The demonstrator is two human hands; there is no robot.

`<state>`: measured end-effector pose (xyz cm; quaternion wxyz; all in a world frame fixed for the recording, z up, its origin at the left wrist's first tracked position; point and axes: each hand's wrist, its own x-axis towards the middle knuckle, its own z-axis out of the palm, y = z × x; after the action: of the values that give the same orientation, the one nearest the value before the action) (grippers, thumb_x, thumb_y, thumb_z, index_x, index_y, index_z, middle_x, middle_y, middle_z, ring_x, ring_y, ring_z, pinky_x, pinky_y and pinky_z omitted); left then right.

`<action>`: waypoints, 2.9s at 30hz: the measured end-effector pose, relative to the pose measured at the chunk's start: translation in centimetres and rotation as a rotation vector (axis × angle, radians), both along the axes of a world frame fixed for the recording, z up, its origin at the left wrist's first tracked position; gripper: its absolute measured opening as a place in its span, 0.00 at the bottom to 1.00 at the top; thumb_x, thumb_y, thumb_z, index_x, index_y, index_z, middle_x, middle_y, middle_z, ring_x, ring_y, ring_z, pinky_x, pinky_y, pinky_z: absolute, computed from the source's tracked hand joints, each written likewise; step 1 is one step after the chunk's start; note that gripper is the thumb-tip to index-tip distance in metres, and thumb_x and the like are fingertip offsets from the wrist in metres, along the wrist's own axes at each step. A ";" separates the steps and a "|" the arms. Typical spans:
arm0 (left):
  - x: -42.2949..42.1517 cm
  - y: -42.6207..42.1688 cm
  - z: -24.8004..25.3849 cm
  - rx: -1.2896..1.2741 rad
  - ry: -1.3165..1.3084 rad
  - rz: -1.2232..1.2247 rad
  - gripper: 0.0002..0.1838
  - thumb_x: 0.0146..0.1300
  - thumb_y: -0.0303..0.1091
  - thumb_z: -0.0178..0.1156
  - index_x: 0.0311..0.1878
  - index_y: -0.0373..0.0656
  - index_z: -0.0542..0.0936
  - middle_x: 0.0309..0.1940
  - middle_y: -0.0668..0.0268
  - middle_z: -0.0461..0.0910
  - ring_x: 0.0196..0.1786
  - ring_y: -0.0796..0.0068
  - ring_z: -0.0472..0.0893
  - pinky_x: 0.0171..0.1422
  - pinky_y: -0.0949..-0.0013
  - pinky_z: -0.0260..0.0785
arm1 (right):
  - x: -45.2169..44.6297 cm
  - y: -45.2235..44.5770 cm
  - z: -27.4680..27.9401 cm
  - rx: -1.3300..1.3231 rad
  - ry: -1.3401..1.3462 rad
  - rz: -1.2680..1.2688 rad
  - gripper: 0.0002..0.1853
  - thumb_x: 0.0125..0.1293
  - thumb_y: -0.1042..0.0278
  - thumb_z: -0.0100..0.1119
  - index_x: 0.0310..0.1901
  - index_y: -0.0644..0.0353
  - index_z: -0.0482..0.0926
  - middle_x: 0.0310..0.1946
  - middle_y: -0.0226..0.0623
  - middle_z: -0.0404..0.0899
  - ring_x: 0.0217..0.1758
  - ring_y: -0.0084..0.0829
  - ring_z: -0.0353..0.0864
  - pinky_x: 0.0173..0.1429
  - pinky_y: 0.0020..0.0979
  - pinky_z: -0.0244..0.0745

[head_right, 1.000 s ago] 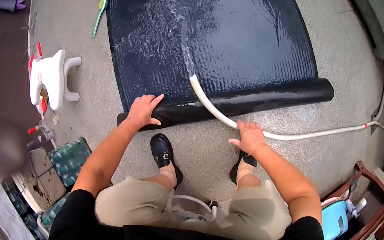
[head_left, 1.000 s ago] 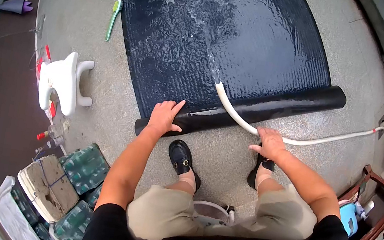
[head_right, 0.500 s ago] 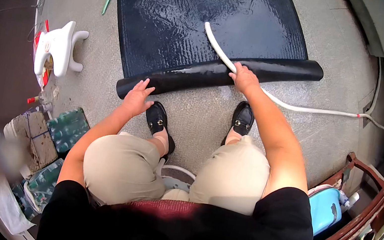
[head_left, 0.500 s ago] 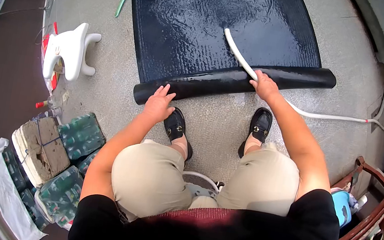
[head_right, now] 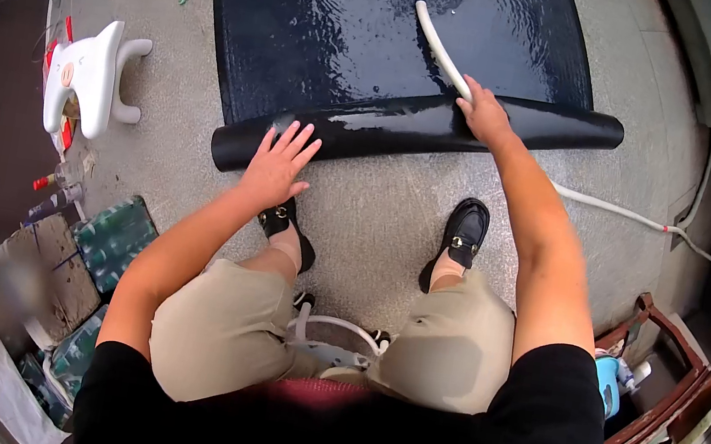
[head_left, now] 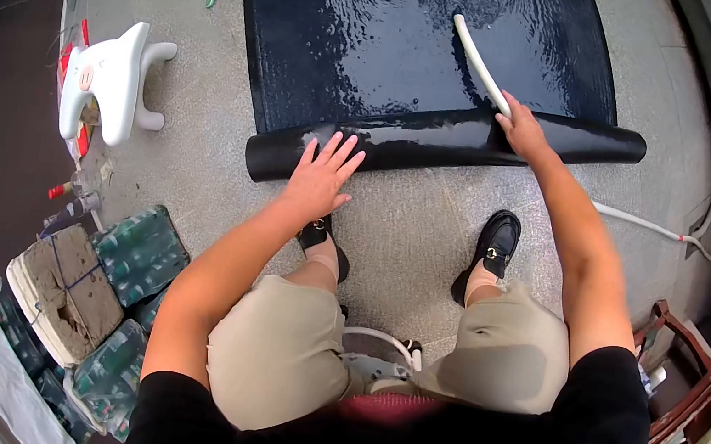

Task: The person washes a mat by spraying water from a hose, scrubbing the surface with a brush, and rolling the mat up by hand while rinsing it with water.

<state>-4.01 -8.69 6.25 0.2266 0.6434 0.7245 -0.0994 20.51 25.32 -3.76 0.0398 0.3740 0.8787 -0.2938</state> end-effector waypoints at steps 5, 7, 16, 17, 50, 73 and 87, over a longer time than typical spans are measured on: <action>-5.3 2.7 -4.1 -0.170 0.048 -0.369 0.58 0.51 0.64 0.68 0.80 0.61 0.46 0.81 0.77 0.39 0.82 0.70 0.41 0.80 0.40 0.41 | -0.3 -3.4 8.9 -0.017 -0.251 0.007 0.23 0.72 0.41 0.47 0.45 0.55 0.77 0.35 0.50 0.83 0.43 0.56 0.81 0.49 0.50 0.73; -7.4 3.2 -5.3 -0.135 -0.025 -0.337 0.60 0.49 0.66 0.68 0.80 0.60 0.47 0.81 0.75 0.40 0.82 0.69 0.41 0.80 0.42 0.41 | 0.5 -6.8 11.0 -0.008 -0.343 0.129 0.24 0.72 0.40 0.47 0.40 0.55 0.78 0.30 0.49 0.82 0.38 0.55 0.82 0.45 0.51 0.74; -8.7 2.4 -7.4 0.160 -0.160 -0.054 0.57 0.49 0.70 0.63 0.77 0.48 0.56 0.78 0.63 0.53 0.78 0.61 0.54 0.81 0.53 0.45 | 2.2 -10.0 14.3 -0.139 -0.360 0.108 0.26 0.69 0.37 0.49 0.34 0.55 0.79 0.26 0.49 0.81 0.35 0.55 0.81 0.43 0.49 0.75; -8.2 2.0 -7.4 0.182 -0.123 -0.051 0.55 0.50 0.69 0.62 0.76 0.47 0.56 0.77 0.62 0.55 0.77 0.61 0.57 0.80 0.54 0.47 | 3.4 -9.8 14.2 -0.130 -0.345 0.067 0.26 0.68 0.37 0.51 0.31 0.56 0.79 0.25 0.49 0.80 0.34 0.55 0.81 0.42 0.49 0.75; 31.1 45.0 -9.2 0.552 0.047 -0.925 0.36 0.68 0.38 0.52 0.78 0.52 0.54 0.80 0.66 0.47 0.81 0.59 0.45 0.81 0.52 0.41 | 33.1 -3.9 12.0 0.213 -0.232 -0.930 0.21 0.66 0.49 0.59 0.28 0.61 0.75 0.20 0.50 0.74 0.24 0.52 0.76 0.32 0.44 0.71; -9.0 -8.2 -7.0 0.095 0.195 0.490 0.70 0.23 0.53 0.82 0.74 0.47 0.57 0.74 0.53 0.58 0.74 0.49 0.61 0.75 0.48 0.55 | 7.0 -11.0 10.4 -0.020 0.165 0.334 0.26 0.61 0.37 0.60 0.24 0.55 0.76 0.19 0.37 0.78 0.23 0.41 0.81 0.28 0.39 0.77; 0.2 3.6 -7.5 0.331 0.058 0.165 0.66 0.31 0.71 0.72 0.72 0.40 0.61 0.70 0.51 0.61 0.74 0.46 0.58 0.77 0.44 0.45 | 11.6 -7.7 10.6 0.119 -0.013 0.114 0.21 0.59 0.45 0.65 0.25 0.57 0.76 0.20 0.42 0.79 0.24 0.45 0.81 0.31 0.43 0.76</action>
<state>-3.82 -5.04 -1.29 0.1040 0.6070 0.7875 0.0216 32.10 17.60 6.81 0.0399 0.3272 0.9142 -0.2356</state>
